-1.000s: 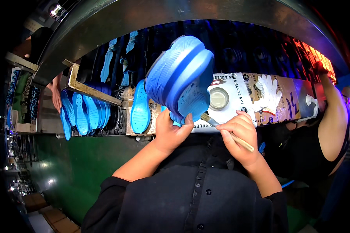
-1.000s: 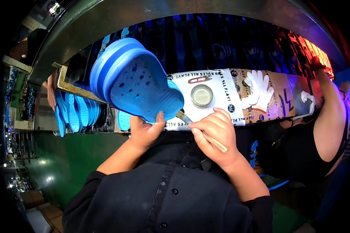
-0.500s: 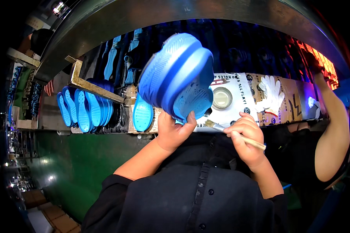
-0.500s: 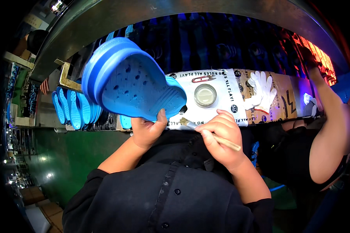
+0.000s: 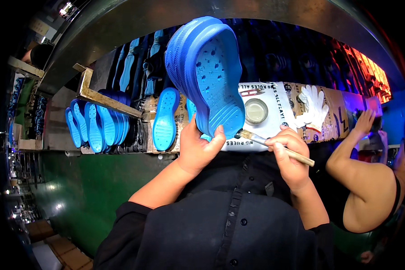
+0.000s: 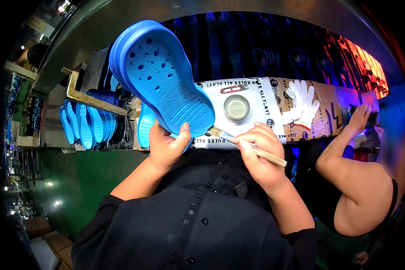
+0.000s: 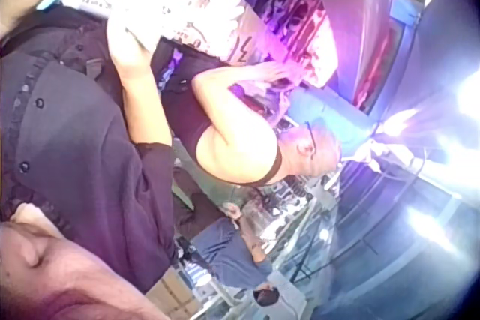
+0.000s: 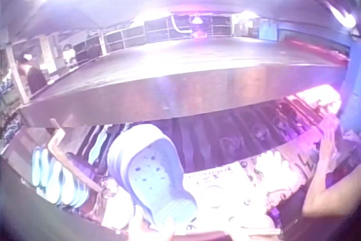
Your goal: The person applies a liquid substance to the edges and soles of blue shoes using a brush. They pick up the shoes from a stack, apply the liquid to specific areas, and then place them on a moving conveyor belt.
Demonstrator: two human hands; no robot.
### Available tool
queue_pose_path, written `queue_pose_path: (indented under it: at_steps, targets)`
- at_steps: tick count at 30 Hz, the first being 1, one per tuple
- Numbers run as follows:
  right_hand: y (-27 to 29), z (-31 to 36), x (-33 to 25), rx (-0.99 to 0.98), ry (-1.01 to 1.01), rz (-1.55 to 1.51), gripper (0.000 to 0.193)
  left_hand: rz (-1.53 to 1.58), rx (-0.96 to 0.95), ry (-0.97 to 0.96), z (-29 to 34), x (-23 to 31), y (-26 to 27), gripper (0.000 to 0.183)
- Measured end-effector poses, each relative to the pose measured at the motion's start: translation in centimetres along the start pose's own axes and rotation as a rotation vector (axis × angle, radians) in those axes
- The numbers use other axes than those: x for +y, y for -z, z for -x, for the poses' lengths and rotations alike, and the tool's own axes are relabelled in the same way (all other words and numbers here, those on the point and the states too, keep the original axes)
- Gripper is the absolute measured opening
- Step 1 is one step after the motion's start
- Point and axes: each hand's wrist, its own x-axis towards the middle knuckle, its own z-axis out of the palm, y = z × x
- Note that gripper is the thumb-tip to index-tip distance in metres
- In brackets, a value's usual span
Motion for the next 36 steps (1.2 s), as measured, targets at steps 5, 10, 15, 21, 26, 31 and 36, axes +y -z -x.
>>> queue_pose_path:
  at_steps: [5, 10, 15, 21, 26, 31, 36]
  targets:
    - [-0.2, -0.3, 0.1, -0.07, 0.051, 0.133, 0.006, -0.031, -0.041, -0.018, 0.0, -0.1, 0.3, 0.032]
    - [0.6, 0.2, 0.4, 0.022, 0.033, 0.1, 0.005, -0.068, -0.038, -0.057, 0.1, -0.2, 0.4, 0.031]
    - [-0.3, -0.3, 0.0, -0.075, 0.139, 0.206, 0.006, -0.182, -0.078, -0.252, 0.0, -0.3, 0.6, 0.029]
    - [-0.3, 0.0, -0.4, -0.003, 0.117, 0.117, 0.008, -0.189, -0.047, -0.346, 0.0, -0.9, 0.8, 0.03]
    - [-0.6, 0.2, -0.6, -0.057, 0.169, 0.186, 0.007, -0.21, 0.015, -0.457, -0.5, -1.3, 0.4, 0.034]
    - [0.9, 1.2, 0.3, 0.071, 0.077, 0.093, 0.01, -0.158, 0.028, -0.365, -1.0, -0.6, 0.5, 0.033]
    - [1.9, 2.8, 1.8, 0.285, -0.189, -0.16, 0.018, 0.1, 0.019, -0.126, -2.9, 4.1, 1.7, 0.046]
